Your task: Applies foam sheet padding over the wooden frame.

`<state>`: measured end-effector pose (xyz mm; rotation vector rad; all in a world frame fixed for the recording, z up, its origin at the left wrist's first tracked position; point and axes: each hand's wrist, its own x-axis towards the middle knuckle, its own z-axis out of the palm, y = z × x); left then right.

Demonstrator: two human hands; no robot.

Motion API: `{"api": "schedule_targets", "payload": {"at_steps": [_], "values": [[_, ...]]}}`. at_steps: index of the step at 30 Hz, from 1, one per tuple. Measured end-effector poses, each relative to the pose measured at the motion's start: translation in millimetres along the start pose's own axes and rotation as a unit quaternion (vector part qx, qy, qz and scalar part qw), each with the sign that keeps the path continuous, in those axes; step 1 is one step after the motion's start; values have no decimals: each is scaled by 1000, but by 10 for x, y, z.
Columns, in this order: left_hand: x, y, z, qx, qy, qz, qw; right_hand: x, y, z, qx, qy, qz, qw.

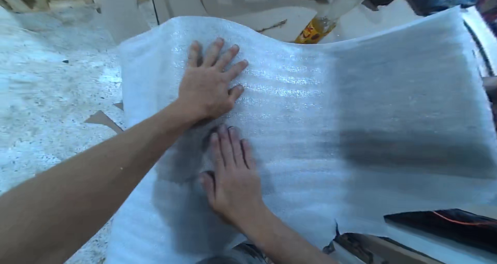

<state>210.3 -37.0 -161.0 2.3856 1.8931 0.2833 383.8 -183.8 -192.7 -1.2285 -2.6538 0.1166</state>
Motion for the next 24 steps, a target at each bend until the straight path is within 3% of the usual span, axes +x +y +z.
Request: {"api": "schedule_targets", "payload": {"at_steps": [5,8,9,11,13,14,16,18,20,24], "values": [[-190,-33,70,-16,66,13,998,171,-671,295,45,-103,-104,988],[-206,-87,102,-9,63,11,998,451,-924,323,77,-272,-175,943],[-206,-95,112,-7,56,8,998,466,-910,239,103,-271,-206,935],[-174,-131,105,-13,36,-1,999,299,-611,-28,185,-111,-221,951],[-186,-122,107,-36,6,-45,998,86,91,-191,168,123,-133,969],[-241,-61,99,-55,-5,-77,996,75,549,-246,118,152,-60,980],[-457,233,69,-102,21,-146,984,231,1350,-240,42,62,84,994],[-727,584,117,-122,35,-172,977,340,1732,-96,-24,-31,167,985],[-1003,643,238,-130,38,-171,976,363,1782,14,-56,-37,177,982],[-1673,303,648,-202,128,-173,955,378,1691,26,-81,-8,164,983]]}}
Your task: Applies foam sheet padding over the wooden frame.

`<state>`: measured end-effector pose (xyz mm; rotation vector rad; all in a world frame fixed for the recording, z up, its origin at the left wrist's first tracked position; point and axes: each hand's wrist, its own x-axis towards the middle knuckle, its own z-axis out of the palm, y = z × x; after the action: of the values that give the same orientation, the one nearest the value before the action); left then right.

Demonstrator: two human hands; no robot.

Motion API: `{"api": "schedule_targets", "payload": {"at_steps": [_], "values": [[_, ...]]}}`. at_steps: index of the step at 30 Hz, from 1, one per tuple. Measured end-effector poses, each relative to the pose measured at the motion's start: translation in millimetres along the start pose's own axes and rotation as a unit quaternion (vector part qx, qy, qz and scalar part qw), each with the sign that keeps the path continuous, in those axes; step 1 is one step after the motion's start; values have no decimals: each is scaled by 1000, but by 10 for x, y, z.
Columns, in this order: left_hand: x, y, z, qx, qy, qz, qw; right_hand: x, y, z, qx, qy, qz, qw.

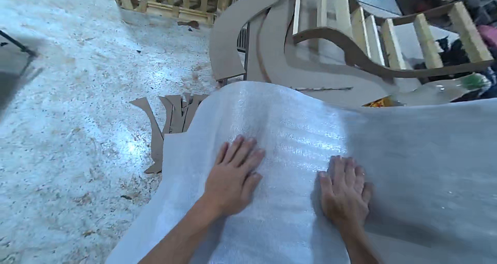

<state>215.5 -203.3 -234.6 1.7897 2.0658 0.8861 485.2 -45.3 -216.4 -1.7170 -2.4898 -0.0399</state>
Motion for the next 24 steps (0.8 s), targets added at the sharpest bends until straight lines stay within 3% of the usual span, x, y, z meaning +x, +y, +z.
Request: {"api": "schedule_targets", "payload": {"at_steps": [4,10,12,14,16,18,21,24], "values": [[-154,-223,42,-86,32,-30,995,-13,31,31,-16,-7,5,1000],[-351,-719,218,-267,43,-171,948,26,35,40,-14,-21,11,1000],[-452,-917,216,-257,-12,-256,932,31,42,42,-9,-18,11,1000],[-415,-991,24,-169,-43,-337,925,19,52,62,-1,-10,10,1000],[-39,-787,-294,-63,57,-299,951,56,45,81,8,-9,14,1000],[522,-274,-487,-20,94,-146,985,36,94,66,25,-13,15,999],[1324,113,-335,36,-30,-24,999,24,126,50,39,-7,11,999],[1661,-255,-155,26,-53,-51,997,60,69,65,16,37,9,999]]}}
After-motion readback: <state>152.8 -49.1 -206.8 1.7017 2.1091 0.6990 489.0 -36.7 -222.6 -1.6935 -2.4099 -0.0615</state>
